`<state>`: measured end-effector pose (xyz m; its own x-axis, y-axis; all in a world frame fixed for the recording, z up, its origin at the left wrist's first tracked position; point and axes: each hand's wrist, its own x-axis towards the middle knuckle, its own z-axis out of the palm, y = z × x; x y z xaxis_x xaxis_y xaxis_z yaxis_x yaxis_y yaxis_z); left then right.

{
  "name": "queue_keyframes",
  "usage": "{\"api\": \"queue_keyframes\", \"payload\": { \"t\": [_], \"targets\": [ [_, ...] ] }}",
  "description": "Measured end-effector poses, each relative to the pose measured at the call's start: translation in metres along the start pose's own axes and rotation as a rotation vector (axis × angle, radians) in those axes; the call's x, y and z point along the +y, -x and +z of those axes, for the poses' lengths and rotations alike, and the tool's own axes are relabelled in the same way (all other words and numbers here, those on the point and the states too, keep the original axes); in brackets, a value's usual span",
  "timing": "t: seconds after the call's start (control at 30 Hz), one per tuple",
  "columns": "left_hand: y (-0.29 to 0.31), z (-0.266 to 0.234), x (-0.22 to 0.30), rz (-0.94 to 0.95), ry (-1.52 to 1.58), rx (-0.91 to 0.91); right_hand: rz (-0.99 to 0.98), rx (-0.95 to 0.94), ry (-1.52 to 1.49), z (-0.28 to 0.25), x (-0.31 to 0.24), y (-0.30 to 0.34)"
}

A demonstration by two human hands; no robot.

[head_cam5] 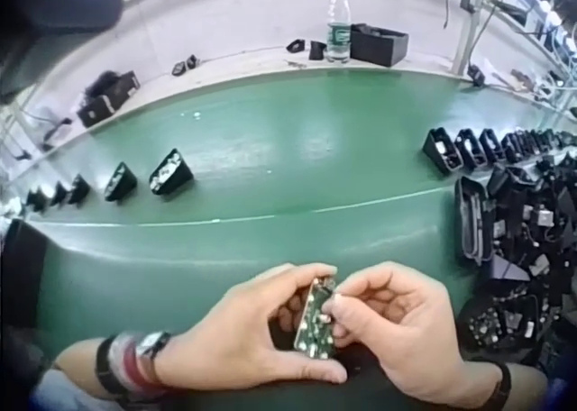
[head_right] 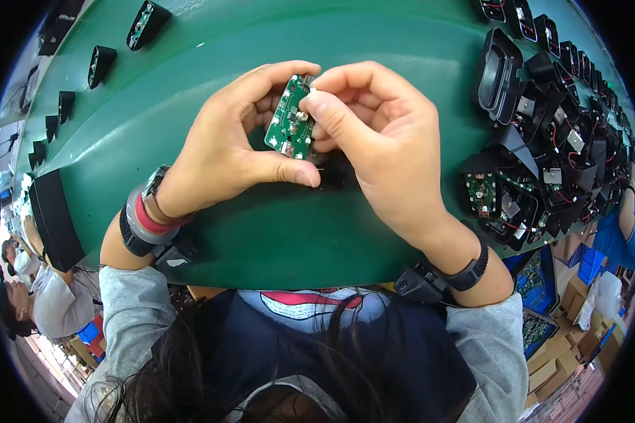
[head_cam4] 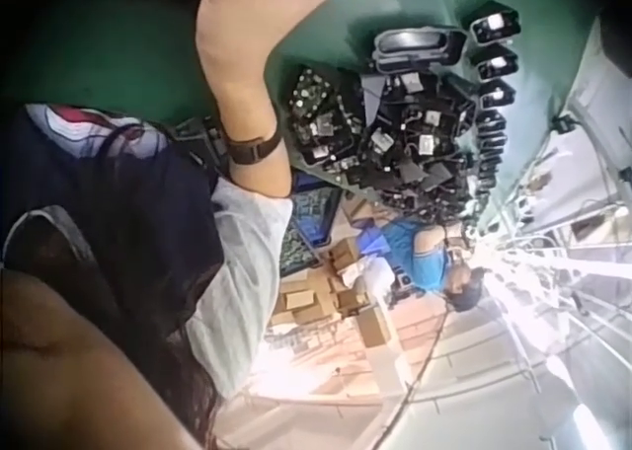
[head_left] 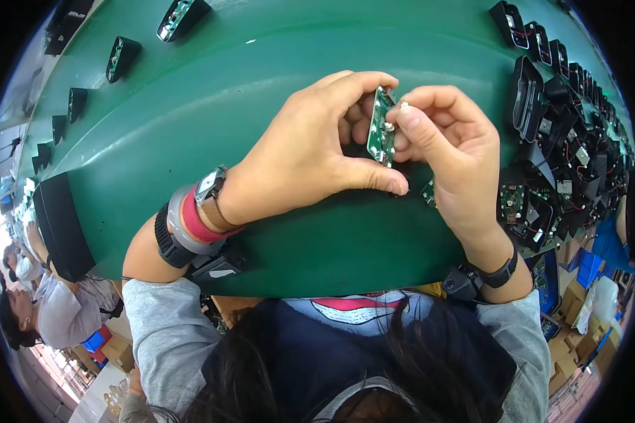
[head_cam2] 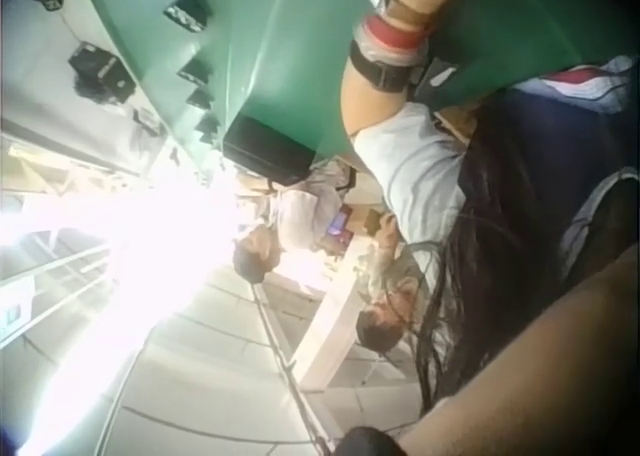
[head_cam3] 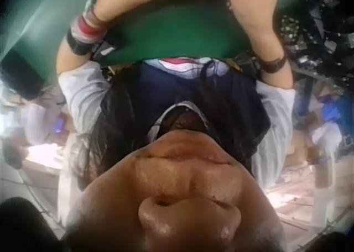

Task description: The person picks up a circuit board and a plastic housing, connects a wire to the board, and presses the board into the housing. They then place the assembled unit on the workbench and reach into a bin to retrieve another circuit board.

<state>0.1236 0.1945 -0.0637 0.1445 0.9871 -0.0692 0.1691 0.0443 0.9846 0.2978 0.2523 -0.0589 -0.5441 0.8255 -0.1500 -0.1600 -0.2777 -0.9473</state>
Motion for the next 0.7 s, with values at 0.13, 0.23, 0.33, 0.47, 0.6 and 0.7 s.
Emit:
{"api": "queue_keyframes", "payload": {
  "t": [0.13,0.23,0.33,0.47,0.6,0.7],
  "targets": [
    [0.002,0.001,0.003,-0.036,-0.104,0.059,-0.288,-0.024,0.516,-0.008,-0.005,0.001],
    [0.001,0.001,0.003,-0.013,-0.110,0.086,-0.534,-0.065,0.832,-0.012,-0.005,0.000],
    [-0.001,0.000,0.004,0.044,-0.174,0.070,-0.584,-0.087,0.938,-0.012,-0.006,0.002],
    [-0.002,0.000,0.004,0.160,-0.261,0.046,-0.667,-0.078,1.024,-0.012,-0.008,0.002],
    [-0.007,-0.002,0.006,0.217,-0.288,0.023,-0.692,-0.095,1.130,-0.013,-0.012,0.003],
    [-0.011,-0.006,0.008,0.405,-0.398,-0.066,-0.716,-0.079,1.195,-0.012,-0.010,0.004]
  ]
}}
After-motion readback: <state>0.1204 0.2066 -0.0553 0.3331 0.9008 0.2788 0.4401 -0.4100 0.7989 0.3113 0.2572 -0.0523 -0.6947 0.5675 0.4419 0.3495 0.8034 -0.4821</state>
